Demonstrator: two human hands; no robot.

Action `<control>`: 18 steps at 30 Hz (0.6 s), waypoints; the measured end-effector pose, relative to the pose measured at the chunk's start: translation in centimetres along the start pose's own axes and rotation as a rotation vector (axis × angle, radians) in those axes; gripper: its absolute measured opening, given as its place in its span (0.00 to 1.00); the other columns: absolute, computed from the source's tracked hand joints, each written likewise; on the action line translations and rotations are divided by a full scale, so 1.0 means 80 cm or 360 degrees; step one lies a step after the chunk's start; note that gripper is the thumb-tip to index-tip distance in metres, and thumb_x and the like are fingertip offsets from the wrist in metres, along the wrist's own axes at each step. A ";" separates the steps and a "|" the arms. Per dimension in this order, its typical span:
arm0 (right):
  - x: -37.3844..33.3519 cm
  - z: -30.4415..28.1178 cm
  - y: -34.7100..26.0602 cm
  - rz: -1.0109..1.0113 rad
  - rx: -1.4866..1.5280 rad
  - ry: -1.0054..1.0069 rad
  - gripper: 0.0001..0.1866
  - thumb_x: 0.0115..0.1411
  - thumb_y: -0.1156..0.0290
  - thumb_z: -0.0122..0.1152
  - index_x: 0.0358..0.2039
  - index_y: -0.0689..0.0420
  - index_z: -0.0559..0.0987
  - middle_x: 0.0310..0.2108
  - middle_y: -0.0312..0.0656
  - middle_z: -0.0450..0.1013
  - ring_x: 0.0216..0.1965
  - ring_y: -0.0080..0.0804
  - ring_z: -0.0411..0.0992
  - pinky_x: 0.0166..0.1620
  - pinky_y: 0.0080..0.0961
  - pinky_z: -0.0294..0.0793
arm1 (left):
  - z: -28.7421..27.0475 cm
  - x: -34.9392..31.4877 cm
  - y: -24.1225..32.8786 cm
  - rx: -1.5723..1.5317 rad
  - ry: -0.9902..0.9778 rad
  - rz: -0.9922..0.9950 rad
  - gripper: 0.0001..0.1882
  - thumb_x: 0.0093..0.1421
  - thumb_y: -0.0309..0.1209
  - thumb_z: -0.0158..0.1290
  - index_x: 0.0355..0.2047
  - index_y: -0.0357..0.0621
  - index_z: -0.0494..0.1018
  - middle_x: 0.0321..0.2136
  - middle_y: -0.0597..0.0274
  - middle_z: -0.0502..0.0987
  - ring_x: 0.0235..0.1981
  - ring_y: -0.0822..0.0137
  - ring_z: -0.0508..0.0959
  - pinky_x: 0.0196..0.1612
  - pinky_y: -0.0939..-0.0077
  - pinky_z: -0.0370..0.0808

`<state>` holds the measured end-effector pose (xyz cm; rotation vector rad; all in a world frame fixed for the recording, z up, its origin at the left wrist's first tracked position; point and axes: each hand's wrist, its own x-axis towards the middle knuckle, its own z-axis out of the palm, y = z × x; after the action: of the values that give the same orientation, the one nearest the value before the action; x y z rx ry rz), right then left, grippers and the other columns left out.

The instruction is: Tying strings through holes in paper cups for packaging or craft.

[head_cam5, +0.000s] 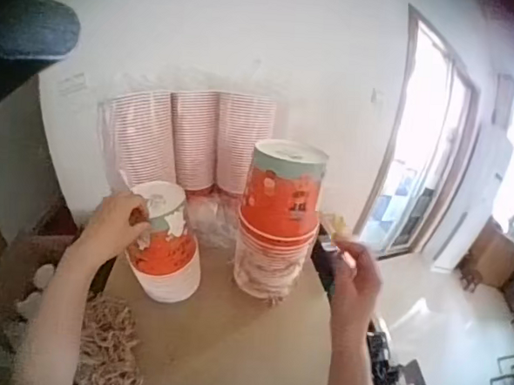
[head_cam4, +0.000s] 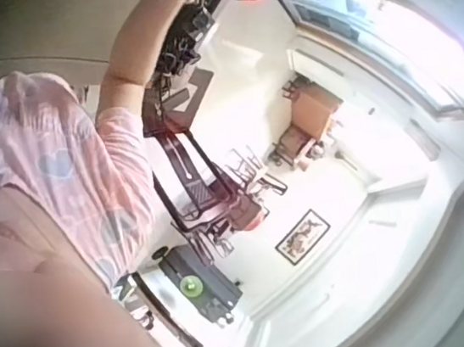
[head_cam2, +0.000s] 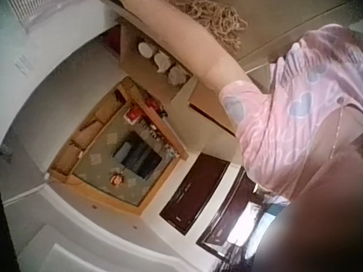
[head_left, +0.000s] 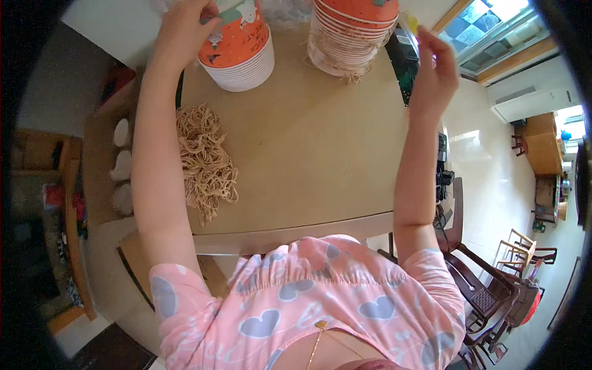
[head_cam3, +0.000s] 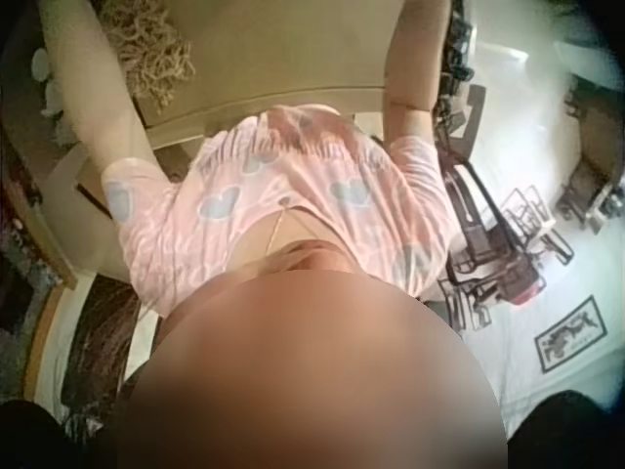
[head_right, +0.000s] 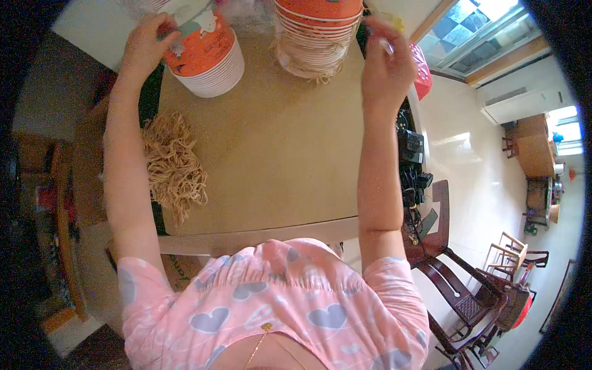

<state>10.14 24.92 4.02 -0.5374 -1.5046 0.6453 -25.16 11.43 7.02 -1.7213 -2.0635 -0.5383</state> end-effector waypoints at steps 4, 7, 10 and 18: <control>-0.055 0.005 -0.007 0.0186 0.0087 -0.0235 0.10 0.60 0.82 0.50 0.39 0.61 0.78 0.42 0.40 0.74 0.45 0.26 0.72 0.46 0.21 0.72 | -0.015 0.010 -0.014 -0.0252 -0.0278 -0.0089 0.13 0.55 0.34 0.59 0.38 0.42 0.74 0.36 0.58 0.77 0.39 0.62 0.77 0.45 0.67 0.72; -0.071 -0.001 -0.003 0.0247 0.0034 -0.0294 0.10 0.60 0.82 0.50 0.38 0.60 0.78 0.43 0.40 0.74 0.46 0.26 0.72 0.46 0.21 0.71 | -0.053 0.017 0.048 -0.0378 -0.0211 -0.0283 0.06 0.51 0.22 0.56 0.30 0.34 0.73 0.29 0.48 0.76 0.31 0.53 0.77 0.35 0.63 0.73; -0.078 -0.004 0.006 0.0303 0.0101 -0.0330 0.10 0.60 0.82 0.50 0.37 0.59 0.79 0.43 0.40 0.74 0.46 0.26 0.72 0.45 0.21 0.70 | -0.061 0.020 0.054 -0.0387 -0.0195 -0.0325 0.07 0.51 0.23 0.58 0.27 0.33 0.71 0.27 0.49 0.75 0.31 0.57 0.77 0.34 0.66 0.73; -0.085 0.009 -0.001 0.0314 0.0135 -0.0423 0.09 0.57 0.85 0.50 0.35 0.62 0.78 0.39 0.39 0.75 0.41 0.24 0.72 0.43 0.19 0.70 | -0.112 0.031 0.072 -0.0402 0.0047 -0.0236 0.06 0.51 0.23 0.57 0.28 0.34 0.71 0.23 0.54 0.76 0.27 0.63 0.77 0.32 0.70 0.73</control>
<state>9.66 20.16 -0.83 -0.5550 -1.6759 0.9599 -19.40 9.73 16.20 -1.6884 -2.1910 -0.8995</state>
